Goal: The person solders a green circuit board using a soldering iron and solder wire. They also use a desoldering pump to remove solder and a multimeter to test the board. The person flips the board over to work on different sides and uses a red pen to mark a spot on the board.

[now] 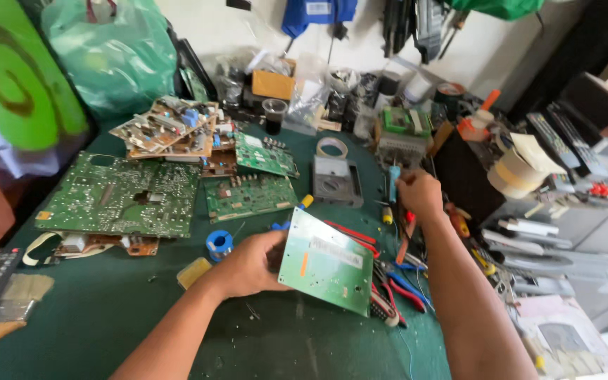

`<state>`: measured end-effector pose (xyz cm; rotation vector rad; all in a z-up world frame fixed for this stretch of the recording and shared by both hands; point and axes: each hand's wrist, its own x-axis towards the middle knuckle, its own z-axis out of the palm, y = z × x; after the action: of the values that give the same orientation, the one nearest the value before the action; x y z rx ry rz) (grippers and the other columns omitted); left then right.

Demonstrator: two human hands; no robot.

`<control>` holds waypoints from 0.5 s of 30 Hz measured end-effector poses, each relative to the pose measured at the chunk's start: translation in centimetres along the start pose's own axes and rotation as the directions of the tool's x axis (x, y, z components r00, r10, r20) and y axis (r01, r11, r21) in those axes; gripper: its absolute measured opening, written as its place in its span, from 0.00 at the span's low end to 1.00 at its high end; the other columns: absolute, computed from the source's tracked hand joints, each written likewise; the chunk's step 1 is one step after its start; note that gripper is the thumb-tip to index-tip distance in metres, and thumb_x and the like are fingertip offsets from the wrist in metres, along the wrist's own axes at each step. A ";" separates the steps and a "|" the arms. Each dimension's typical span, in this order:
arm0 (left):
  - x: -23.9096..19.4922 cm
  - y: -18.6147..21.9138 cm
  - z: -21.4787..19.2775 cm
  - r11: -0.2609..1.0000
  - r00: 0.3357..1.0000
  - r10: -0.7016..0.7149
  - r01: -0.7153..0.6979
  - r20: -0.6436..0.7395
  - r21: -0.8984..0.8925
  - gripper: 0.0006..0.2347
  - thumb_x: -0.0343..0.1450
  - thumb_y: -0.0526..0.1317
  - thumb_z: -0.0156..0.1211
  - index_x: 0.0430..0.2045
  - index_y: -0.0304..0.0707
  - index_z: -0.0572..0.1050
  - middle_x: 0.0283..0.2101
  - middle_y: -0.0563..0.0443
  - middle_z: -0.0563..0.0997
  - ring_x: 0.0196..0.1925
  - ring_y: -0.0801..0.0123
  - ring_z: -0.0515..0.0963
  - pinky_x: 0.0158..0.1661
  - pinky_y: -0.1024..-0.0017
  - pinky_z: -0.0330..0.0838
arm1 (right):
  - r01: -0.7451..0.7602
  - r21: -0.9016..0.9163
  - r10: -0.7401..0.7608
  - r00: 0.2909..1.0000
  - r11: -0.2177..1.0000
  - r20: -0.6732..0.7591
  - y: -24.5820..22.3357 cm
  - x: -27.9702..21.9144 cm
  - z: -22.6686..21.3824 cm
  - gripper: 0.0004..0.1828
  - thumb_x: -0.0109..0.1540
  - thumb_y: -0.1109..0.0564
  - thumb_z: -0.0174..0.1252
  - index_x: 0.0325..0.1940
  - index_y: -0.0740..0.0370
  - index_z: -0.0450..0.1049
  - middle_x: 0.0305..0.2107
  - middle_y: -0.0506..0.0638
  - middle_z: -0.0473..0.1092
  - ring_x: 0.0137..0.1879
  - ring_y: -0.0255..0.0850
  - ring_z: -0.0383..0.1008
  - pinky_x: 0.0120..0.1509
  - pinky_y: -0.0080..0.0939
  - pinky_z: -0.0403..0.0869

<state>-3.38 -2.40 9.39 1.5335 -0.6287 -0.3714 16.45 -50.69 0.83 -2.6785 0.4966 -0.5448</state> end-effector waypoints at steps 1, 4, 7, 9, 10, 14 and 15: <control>0.1 -0.2 -0.1 1.000 1.000 0.009 -0.009 -0.020 0.000 0.28 0.56 0.34 0.84 0.51 0.29 0.80 0.46 0.37 0.88 0.50 0.58 0.86 0.49 0.55 0.87 | 0.022 0.001 -0.022 1.000 1.000 -0.001 -1.8 -0.7 -0.9 0.18 0.60 0.39 0.69 0.49 0.48 0.84 0.40 0.52 0.82 0.53 0.55 0.83 0.57 0.56 0.81; 0.8 -1.6 -0.7 0.999 0.999 -0.033 0.033 -0.003 0.030 0.28 0.54 0.35 0.87 0.49 0.32 0.82 0.42 0.44 0.89 0.47 0.63 0.87 0.48 0.61 0.87 | -0.010 -0.194 0.043 0.985 0.981 0.168 -4.9 -1.2 -1.3 0.27 0.64 0.31 0.64 0.50 0.55 0.76 0.46 0.62 0.81 0.58 0.63 0.81 0.61 0.64 0.78; 0.9 -3.3 -1.1 1.000 1.000 -0.021 0.021 0.022 0.022 0.28 0.54 0.36 0.87 0.49 0.34 0.81 0.42 0.46 0.89 0.46 0.64 0.88 0.47 0.63 0.87 | 0.036 -0.412 0.040 0.984 0.911 0.175 -4.0 0.8 1.5 0.36 0.61 0.31 0.65 0.60 0.59 0.69 0.49 0.65 0.81 0.58 0.64 0.82 0.59 0.65 0.80; 0.8 -3.3 -0.9 0.996 1.000 -0.025 0.026 0.010 -0.083 0.28 0.54 0.35 0.87 0.49 0.33 0.82 0.42 0.47 0.88 0.47 0.66 0.85 0.48 0.63 0.85 | 0.012 -0.286 0.001 0.999 0.958 0.045 -3.2 1.1 1.9 0.35 0.62 0.36 0.67 0.61 0.61 0.64 0.47 0.68 0.79 0.56 0.70 0.81 0.58 0.71 0.78; 1.0 -3.4 -0.9 0.995 0.999 -0.037 0.038 0.016 -0.090 0.28 0.54 0.35 0.87 0.49 0.33 0.82 0.42 0.47 0.88 0.47 0.66 0.85 0.48 0.63 0.85 | 0.005 -0.292 0.011 0.998 0.957 0.056 -2.5 1.7 1.3 0.35 0.62 0.36 0.67 0.61 0.61 0.64 0.47 0.68 0.79 0.56 0.70 0.81 0.58 0.71 0.78; 1.4 -4.1 -1.9 0.983 0.997 0.002 0.013 0.082 -0.181 0.27 0.60 0.34 0.82 0.54 0.36 0.77 0.49 0.47 0.85 0.53 0.62 0.85 0.54 0.61 0.84 | 0.148 0.141 -0.109 0.962 0.979 -0.251 -2.3 2.4 -4.9 0.11 0.65 0.49 0.66 0.45 0.52 0.72 0.38 0.54 0.77 0.47 0.54 0.76 0.51 0.57 0.74; 1.1 -4.7 -2.2 0.989 0.989 0.013 0.010 0.148 -0.150 0.26 0.65 0.35 0.76 0.59 0.39 0.74 0.58 0.46 0.85 0.60 0.60 0.85 0.59 0.58 0.83 | 0.251 0.261 -0.150 0.924 0.932 -0.351 -2.8 2.0 -7.0 0.03 0.67 0.52 0.61 0.41 0.51 0.74 0.35 0.48 0.75 0.42 0.42 0.72 0.45 0.49 0.71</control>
<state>-0.48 -1.44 5.10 1.3695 -0.7027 -0.5244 15.91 -50.93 8.58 -2.3646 0.1955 -1.0473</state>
